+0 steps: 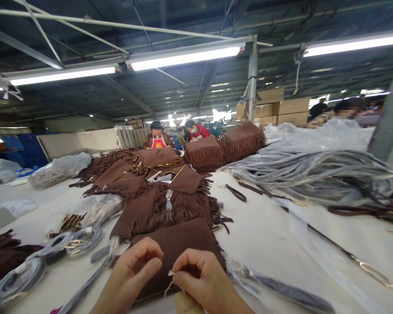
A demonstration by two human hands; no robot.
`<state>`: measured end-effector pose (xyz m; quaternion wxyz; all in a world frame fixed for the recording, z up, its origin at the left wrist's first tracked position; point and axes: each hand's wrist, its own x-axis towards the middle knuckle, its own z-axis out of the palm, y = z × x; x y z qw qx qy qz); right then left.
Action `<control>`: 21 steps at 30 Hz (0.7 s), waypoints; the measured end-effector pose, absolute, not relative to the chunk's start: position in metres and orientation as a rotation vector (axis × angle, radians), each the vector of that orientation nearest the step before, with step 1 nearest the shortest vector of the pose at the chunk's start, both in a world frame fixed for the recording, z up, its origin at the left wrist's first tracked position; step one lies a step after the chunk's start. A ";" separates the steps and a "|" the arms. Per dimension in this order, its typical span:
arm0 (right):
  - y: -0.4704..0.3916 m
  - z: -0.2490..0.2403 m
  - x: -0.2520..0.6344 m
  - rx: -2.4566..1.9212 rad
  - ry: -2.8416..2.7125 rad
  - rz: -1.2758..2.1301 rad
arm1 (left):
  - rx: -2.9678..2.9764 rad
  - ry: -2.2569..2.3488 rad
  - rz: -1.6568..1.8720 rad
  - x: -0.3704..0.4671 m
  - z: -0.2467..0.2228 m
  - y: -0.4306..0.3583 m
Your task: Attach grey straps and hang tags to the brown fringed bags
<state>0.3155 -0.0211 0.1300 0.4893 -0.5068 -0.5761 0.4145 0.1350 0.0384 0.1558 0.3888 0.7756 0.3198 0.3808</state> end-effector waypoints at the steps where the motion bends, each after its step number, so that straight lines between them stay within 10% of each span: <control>1: -0.022 0.129 0.316 -1.238 -1.420 0.983 | 2.067 0.799 0.946 0.139 0.154 0.035; 21: -0.068 0.125 0.376 -1.590 -1.741 0.736 | 2.216 0.709 1.025 0.154 0.138 0.024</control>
